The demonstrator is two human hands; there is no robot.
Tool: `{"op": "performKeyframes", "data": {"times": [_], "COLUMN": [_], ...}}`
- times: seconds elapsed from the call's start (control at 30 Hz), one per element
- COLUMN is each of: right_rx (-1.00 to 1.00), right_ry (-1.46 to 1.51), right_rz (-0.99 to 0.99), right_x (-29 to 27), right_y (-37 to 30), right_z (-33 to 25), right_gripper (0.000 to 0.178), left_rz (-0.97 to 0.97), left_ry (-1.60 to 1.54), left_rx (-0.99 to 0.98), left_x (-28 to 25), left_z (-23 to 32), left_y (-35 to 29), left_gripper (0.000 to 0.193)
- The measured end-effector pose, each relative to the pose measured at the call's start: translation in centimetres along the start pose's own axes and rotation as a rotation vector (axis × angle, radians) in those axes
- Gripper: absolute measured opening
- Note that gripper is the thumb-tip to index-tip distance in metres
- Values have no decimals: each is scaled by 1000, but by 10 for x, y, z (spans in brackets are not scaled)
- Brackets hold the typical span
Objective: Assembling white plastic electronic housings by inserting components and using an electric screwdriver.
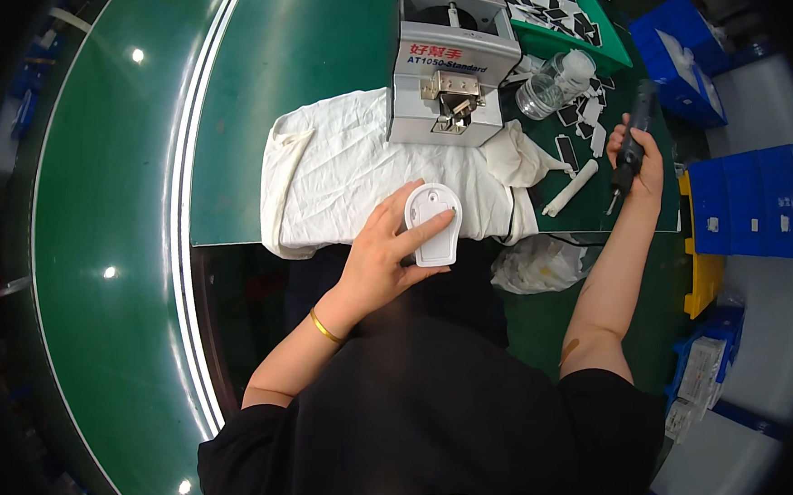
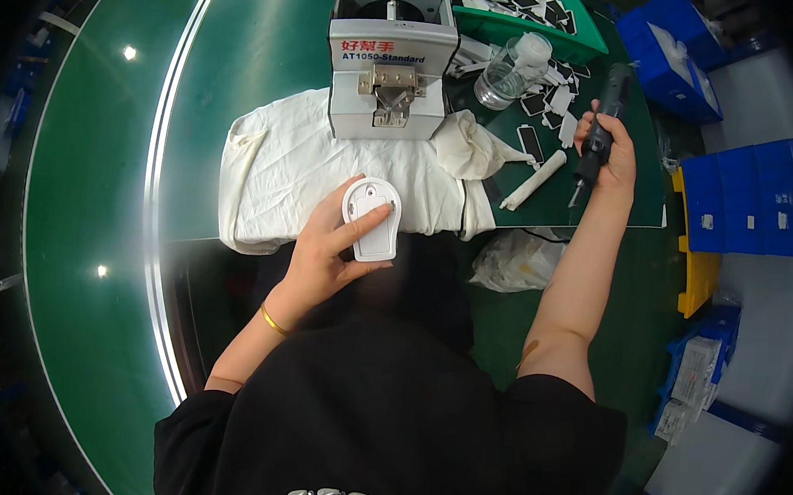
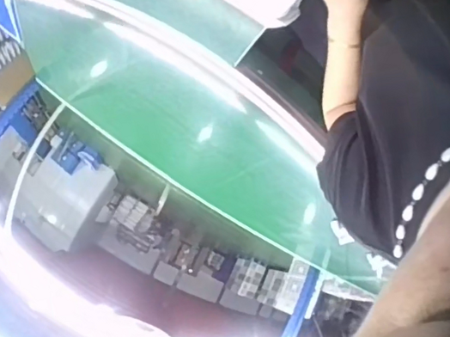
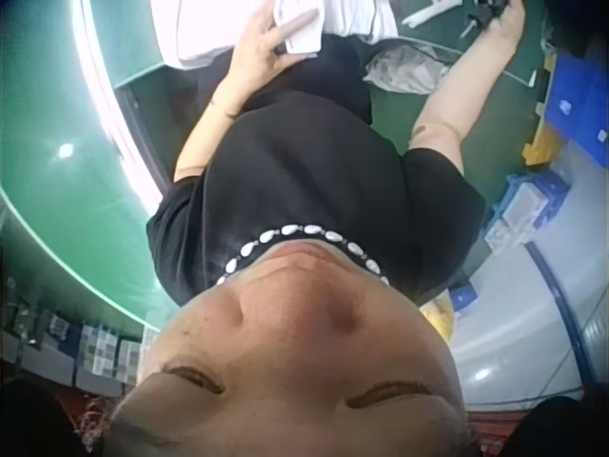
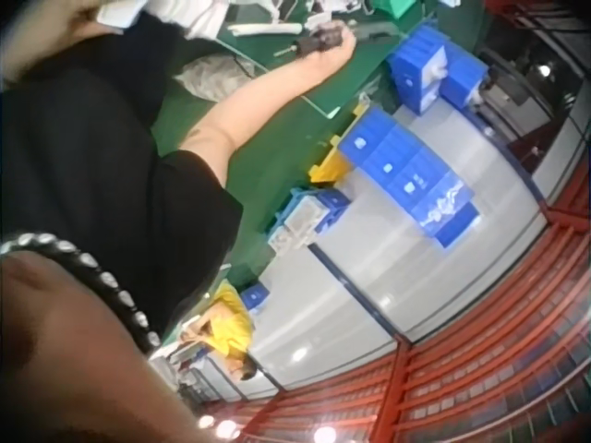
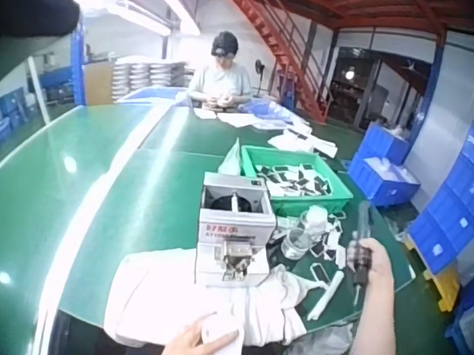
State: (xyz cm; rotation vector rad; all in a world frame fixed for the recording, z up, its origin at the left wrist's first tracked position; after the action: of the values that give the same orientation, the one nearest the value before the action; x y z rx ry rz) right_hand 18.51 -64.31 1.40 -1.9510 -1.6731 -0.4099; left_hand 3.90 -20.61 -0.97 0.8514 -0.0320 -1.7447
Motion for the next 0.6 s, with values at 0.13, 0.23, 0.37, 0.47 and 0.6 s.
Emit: {"op": "performKeyframes", "data": {"times": [0.13, 0.23, 0.37, 0.47, 0.6], "right_rx": [-250, -361, -549, -617, -669], "right_ry": [120, 107, -135, -350, -541], "right_rz": [-270, -497, -495, -502, -513], "right_x": [110, 172, 236, 262, 274], "right_y": [-44, -57, -53, -45, -51], "right_z": [7, 12, 37, 52, 63], "right_gripper": [49, 53, 51, 50, 52], "left_rz": [19, 19, 28, 28, 36], "left_ry": [19, 23, 24, -9, -21], "left_rx": [8, 9, 5, -27, -27], "left_x": [-2, -2, 0, 0, -1], "left_z": [1, 1, 1, 1, 0], "left_y": [-1, 1, 0, -3, -4], "left_gripper": [76, 77, 76, 74, 74]}}
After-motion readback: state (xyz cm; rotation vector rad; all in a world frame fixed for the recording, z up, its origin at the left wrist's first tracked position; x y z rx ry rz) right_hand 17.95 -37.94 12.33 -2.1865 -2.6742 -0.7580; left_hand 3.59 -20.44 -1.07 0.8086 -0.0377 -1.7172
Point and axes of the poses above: each hand's wrist, its own y-axis towards the middle knuckle, its own x-axis out of the palm, z = x × y, the point moved 2 cm from there along y, towards the middle knuckle
